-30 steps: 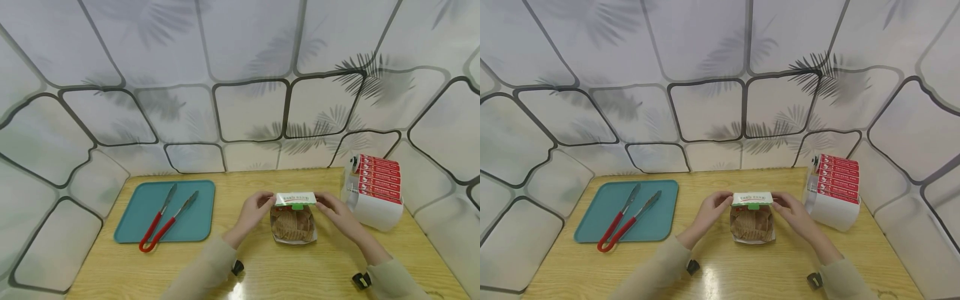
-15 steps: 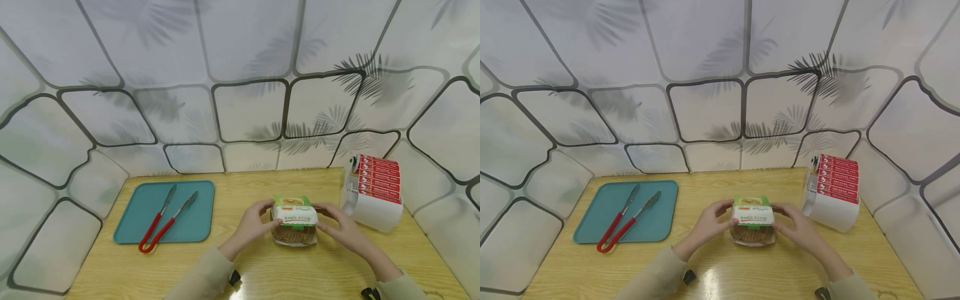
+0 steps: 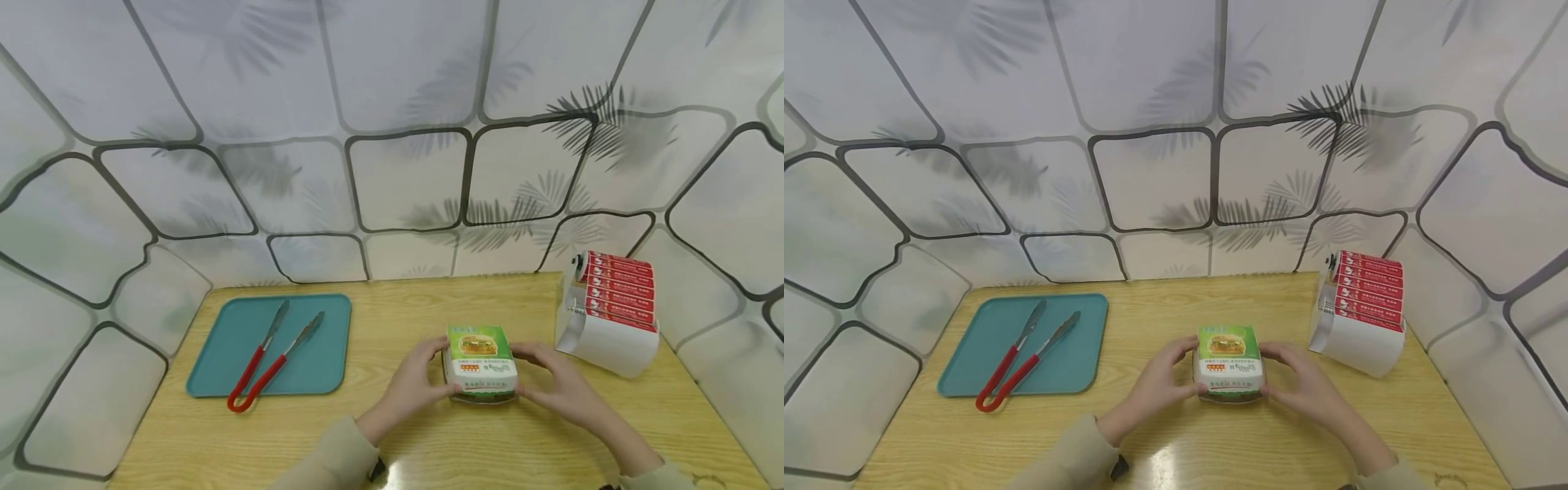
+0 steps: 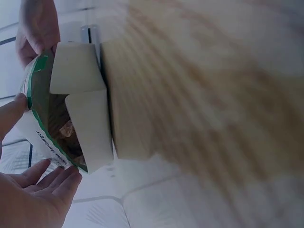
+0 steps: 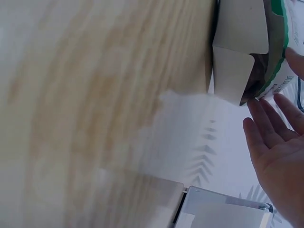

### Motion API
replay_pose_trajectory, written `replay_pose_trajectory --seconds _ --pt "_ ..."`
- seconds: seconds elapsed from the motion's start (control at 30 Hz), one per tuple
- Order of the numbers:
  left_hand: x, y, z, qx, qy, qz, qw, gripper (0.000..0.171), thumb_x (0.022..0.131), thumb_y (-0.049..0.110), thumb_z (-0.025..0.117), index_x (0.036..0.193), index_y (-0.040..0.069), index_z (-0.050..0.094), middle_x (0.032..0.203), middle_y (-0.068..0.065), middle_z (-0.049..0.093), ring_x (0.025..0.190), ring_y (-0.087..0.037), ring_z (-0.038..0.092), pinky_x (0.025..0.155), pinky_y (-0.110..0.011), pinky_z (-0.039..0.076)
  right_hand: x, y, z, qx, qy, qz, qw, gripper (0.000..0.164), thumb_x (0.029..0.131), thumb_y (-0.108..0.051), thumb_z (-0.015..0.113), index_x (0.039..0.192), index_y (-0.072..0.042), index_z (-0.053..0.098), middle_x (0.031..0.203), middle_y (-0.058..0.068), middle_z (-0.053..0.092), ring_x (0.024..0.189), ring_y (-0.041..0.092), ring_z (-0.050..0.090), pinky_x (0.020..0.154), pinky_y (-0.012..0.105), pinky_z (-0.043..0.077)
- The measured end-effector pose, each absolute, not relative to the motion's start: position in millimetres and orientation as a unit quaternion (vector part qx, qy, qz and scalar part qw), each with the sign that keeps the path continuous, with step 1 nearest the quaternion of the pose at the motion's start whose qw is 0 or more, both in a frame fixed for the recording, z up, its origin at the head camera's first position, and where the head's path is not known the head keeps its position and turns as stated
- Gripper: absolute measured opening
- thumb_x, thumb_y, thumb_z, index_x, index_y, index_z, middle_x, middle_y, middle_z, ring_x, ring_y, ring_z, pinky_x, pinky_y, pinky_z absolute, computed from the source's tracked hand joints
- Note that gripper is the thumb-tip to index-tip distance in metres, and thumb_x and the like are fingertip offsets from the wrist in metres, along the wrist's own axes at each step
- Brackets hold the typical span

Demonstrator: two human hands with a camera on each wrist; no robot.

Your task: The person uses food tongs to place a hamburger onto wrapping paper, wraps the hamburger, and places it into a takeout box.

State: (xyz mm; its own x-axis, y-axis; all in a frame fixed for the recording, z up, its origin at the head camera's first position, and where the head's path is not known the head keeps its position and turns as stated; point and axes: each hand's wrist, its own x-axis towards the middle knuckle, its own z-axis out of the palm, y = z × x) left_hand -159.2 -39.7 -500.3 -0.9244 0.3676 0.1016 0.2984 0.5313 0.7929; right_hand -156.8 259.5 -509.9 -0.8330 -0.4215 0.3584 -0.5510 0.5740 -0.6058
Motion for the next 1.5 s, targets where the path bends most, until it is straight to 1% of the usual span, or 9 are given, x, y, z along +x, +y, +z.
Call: replay_pose_trajectory --seconds 0.27,0.43,0.7,0.9,0.97,1.03,1.2,1.3,1.5 --pt "-151.4 -37.3 -503.2 0.200 0.898 0.390 0.029 0.081 0.083 0.025 0.091 0.151 0.004 0.052 0.164 -0.012 0.049 0.151 -0.031 0.048 0.127 -0.050 0.040 -151.4 260.0 -516.9 0.270 -0.884 0.368 0.097 0.069 0.078 -0.007 0.093 0.141 -0.009 0.064 0.134 0.008 0.071 0.127 -0.003 0.058 0.104 0.015 0.054" --pt "-147.4 -35.1 -502.6 0.219 0.913 0.343 0.025 0.093 0.080 0.031 0.095 0.154 0.002 0.047 0.166 -0.014 0.044 0.152 -0.032 0.047 0.127 -0.047 0.040 -148.4 260.3 -519.3 0.259 -0.890 0.363 0.090 0.072 0.078 -0.006 0.094 0.143 -0.010 0.063 0.135 0.005 0.071 0.127 0.003 0.061 0.106 0.010 0.050" --pt "-147.3 -31.4 -504.8 0.251 0.924 0.289 0.004 0.105 0.077 0.034 0.098 0.159 0.001 0.041 0.166 -0.018 0.041 0.150 -0.033 0.050 0.125 -0.042 0.044 -145.1 255.6 -514.9 0.251 -0.915 0.303 0.095 0.085 0.074 -0.009 0.097 0.149 -0.010 0.057 0.139 0.006 0.067 0.123 0.028 0.067 0.101 0.051 0.060" --pt "-147.8 -28.2 -503.9 0.246 0.931 0.268 0.007 0.101 0.081 0.034 0.095 0.162 0.011 0.040 0.165 -0.019 0.042 0.148 -0.034 0.052 0.122 -0.046 0.049 -144.2 253.0 -509.2 0.295 -0.908 0.269 0.123 0.085 0.073 -0.009 0.097 0.149 -0.017 0.060 0.148 0.012 0.061 0.129 0.034 0.060 0.097 0.057 0.061" --pt "-147.7 -27.3 -503.9 0.243 0.933 0.264 0.006 0.099 0.082 0.034 0.094 0.163 0.013 0.041 0.164 -0.018 0.042 0.146 -0.034 0.053 0.120 -0.047 0.050 -143.8 252.7 -508.5 0.299 -0.907 0.267 0.129 0.082 0.074 -0.010 0.096 0.148 -0.020 0.062 0.148 0.012 0.060 0.129 0.034 0.060 0.096 0.051 0.063" --pt "-147.8 -26.5 -504.2 0.242 0.936 0.256 0.002 0.098 0.082 0.035 0.094 0.163 0.015 0.041 0.163 -0.018 0.043 0.144 -0.033 0.054 0.118 -0.046 0.052 -143.6 253.0 -508.6 0.299 -0.903 0.280 0.129 0.080 0.075 -0.009 0.095 0.147 -0.021 0.063 0.148 0.012 0.060 0.130 0.031 0.060 0.103 0.034 0.060" --pt "-147.7 -25.1 -505.0 0.250 0.940 0.232 -0.021 0.096 0.083 0.036 0.093 0.161 0.012 0.042 0.161 -0.019 0.045 0.140 -0.031 0.057 0.117 -0.043 0.054 -144.4 254.9 -510.9 0.300 -0.889 0.322 0.127 0.083 0.072 -0.005 0.096 0.147 -0.020 0.064 0.147 0.015 0.060 0.138 0.012 0.053 0.113 0.001 0.028" --pt "-147.8 -24.3 -504.7 0.261 0.941 0.212 -0.041 0.096 0.083 0.037 0.092 0.160 0.009 0.043 0.159 -0.020 0.047 0.139 -0.031 0.059 0.116 -0.041 0.054 -145.5 255.5 -512.6 0.302 -0.888 0.319 0.133 0.087 0.067 -0.004 0.098 0.146 -0.020 0.064 0.147 0.017 0.060 0.140 0.007 0.050 0.113 0.000 0.025" --pt "-147.5 -22.7 -504.3 0.267 0.944 0.187 -0.059 0.094 0.083 0.033 0.090 0.159 0.006 0.043 0.158 -0.023 0.048 0.138 -0.033 0.060 0.116 -0.041 0.054 -146.5 253.4 -514.4 0.302 -0.896 0.287 0.152 0.089 0.065 -0.007 0.100 0.145 -0.018 0.064 0.147 0.014 0.060 0.131 0.028 0.059 0.114 0.000 0.025"
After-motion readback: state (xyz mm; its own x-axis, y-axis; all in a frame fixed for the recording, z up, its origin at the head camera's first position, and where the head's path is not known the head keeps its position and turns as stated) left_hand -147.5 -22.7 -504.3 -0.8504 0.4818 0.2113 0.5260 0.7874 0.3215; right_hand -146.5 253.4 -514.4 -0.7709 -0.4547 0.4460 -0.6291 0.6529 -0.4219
